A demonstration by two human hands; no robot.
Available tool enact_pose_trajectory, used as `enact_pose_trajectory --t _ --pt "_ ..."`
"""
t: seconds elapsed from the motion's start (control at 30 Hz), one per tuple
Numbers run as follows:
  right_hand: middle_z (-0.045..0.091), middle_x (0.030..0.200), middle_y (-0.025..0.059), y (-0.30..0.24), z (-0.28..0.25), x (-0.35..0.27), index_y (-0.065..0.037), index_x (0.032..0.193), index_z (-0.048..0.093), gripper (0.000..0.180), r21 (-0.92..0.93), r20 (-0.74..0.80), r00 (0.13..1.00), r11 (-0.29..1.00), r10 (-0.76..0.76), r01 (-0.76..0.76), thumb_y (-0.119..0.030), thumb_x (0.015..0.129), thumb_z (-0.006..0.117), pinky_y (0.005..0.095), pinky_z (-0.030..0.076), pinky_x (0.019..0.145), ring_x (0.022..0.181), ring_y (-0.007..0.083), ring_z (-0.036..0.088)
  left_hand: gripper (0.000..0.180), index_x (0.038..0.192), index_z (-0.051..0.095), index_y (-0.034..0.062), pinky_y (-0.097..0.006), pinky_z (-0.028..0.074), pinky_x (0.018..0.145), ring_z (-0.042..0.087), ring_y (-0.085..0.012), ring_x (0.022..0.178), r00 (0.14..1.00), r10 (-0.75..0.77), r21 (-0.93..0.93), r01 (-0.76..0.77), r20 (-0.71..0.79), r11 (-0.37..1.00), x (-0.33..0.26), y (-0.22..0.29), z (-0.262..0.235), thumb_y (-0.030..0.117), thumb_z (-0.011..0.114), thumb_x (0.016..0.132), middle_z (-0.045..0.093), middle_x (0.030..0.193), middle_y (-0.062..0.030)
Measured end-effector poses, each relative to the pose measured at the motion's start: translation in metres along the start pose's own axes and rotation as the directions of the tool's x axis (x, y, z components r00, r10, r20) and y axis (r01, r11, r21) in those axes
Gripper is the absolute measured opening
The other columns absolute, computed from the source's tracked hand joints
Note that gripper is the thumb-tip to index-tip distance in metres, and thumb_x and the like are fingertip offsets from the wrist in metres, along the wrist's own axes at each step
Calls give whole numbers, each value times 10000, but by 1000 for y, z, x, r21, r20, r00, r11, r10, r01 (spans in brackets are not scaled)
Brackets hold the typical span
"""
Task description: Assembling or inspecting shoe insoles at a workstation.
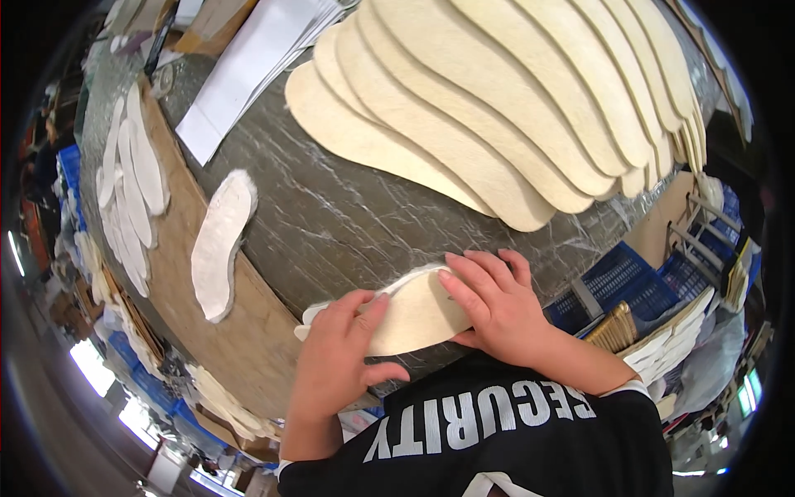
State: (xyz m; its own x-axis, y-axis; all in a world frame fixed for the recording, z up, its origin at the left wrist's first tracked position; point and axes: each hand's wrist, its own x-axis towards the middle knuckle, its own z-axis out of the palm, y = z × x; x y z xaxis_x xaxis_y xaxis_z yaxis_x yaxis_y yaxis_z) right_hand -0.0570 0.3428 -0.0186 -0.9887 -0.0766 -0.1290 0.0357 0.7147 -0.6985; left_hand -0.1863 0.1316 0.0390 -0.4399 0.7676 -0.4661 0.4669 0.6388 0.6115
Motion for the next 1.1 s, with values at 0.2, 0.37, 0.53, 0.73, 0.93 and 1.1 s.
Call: enact_pose_trajectory --t 0.2,0.37,0.53,0.73,0.93,1.1 --pt "493 1322 103 1 -3 6 -73 1342 463 965 -23 31 999 999 34 -33 -307 482 833 486 349 945 1146 283 485 276 946 598 -6 -406 484 783 606 -353 906 983 -114 20 118 -141 993 -6 -24 -2 143 716 746 637 999 -160" --pt "493 1310 103 1 -7 11 -49 1344 459 996 -30 82 997 1000 9 -6 -329 465 834 471 348 924 1112 276 490 191 866 595 -1 -398 484 763 613 -345 856 963 -114 -43 107 -242 993 -2 -30 5 104 699 745 647 962 -147" --pt "493 1292 98 0 -12 15 -27 1342 456 1017 -41 126 992 999 16 -11 -347 454 834 460 345 908 1078 270 491 156 849 596 3 -397 482 746 610 -338 835 956 -146 -51 137 -256 989 5 -33 8 83 687 749 648 929 -137" --pt "476 1304 103 -5 -18 21 -28 1337 463 1007 -58 167 985 998 39 -30 -365 464 836 454 334 903 1089 273 477 130 812 598 7 -375 483 696 610 -326 783 944 -194 -66 183 -266 981 11 -33 11 63 687 737 634 867 -132" --pt "400 1433 154 -22 -13 31 -46 1355 458 983 -48 215 975 996 -63 75 -421 515 808 521 252 1068 1332 327 362 137 808 607 13 -367 483 682 609 -315 777 937 -193 -77 178 -290 981 12 -28 13 57 702 720 630 874 -123" --pt "421 1414 160 -30 19 51 -65 1359 461 885 1 210 937 959 -277 284 -328 583 795 480 311 1060 1319 342 380 211 890 635 57 -388 470 703 604 -295 780 930 -224 -103 202 -292 974 -6 -33 10 109 733 710 618 917 -85"
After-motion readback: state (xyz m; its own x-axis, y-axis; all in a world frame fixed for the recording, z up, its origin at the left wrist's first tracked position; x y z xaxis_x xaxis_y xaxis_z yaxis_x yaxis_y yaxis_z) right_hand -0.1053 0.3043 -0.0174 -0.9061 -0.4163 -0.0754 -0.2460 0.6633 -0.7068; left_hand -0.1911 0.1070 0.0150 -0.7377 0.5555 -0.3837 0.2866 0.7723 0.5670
